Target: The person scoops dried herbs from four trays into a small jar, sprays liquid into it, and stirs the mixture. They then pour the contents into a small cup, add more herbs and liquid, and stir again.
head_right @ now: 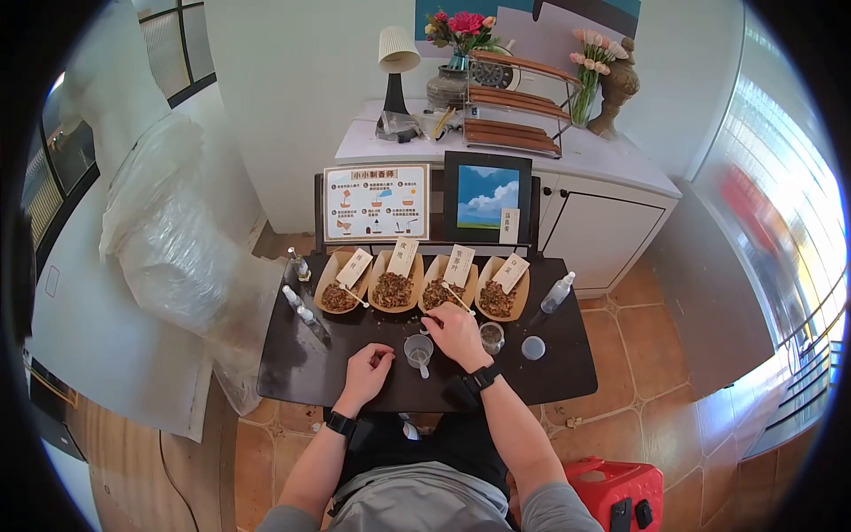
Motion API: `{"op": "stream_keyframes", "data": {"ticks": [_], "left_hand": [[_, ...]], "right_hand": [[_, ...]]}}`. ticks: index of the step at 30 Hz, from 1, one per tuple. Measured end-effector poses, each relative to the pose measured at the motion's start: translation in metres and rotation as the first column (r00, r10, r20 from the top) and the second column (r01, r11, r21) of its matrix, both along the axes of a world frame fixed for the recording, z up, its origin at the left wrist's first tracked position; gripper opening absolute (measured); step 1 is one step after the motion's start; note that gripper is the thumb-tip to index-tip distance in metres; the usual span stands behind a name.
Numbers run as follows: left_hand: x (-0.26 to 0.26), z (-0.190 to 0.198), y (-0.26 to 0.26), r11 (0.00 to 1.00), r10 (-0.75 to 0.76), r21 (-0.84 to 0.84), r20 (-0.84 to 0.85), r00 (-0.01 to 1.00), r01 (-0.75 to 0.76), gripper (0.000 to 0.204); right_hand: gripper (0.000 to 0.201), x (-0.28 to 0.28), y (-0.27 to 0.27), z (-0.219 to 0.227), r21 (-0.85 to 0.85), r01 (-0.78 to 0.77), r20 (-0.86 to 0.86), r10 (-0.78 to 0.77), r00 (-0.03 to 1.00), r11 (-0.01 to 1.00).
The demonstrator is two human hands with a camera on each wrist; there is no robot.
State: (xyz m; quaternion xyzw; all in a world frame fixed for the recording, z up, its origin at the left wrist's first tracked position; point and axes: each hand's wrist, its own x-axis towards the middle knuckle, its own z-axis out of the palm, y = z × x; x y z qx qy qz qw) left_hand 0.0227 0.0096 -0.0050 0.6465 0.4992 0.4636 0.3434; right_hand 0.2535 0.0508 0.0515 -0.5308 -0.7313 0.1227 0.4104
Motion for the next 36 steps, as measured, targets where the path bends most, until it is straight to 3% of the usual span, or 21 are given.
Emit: {"op": "stream_keyframes", "data": {"ticks": [6, 11, 15, 24, 36], "left_hand": [[-0.001, -0.001, 0.000, 1.000, -0.014, -0.009, 0.002, 1.000, 0.014, 0.012], [0.000, 0.001, -0.001, 1.000, -0.007, 0.013, 0.003, 1.000, 0.007, 0.010], [0.002, 0.004, -0.001, 0.999, 0.001, 0.044, 0.010, 1.000, -0.002, 0.010], [0.001, 0.000, 0.000, 1.000, 0.004, 0.023, -0.004, 1.000, -0.004, 0.011], [0.002, -0.004, 0.001, 0.999, 0.011, 0.030, 0.013, 1.000, -0.012, 0.011]], "right_hand": [[0.016, 0.001, -0.004, 0.015, 0.041, 0.014, -0.016, -0.014, 1.000, 0.999], [0.016, 0.004, -0.012, 0.036, 0.139, 0.062, -0.133, -0.043, 0.990, 0.988], [0.017, 0.000, -0.029, 0.053, 0.087, 0.021, -0.173, -0.006, 0.985, 0.996], [0.016, -0.007, -0.044, 0.035, 0.028, -0.090, -0.170, 0.093, 0.981, 0.996], [0.015, -0.006, -0.047, 0.036, 0.030, -0.082, -0.179, 0.086, 0.980, 0.996]]}}
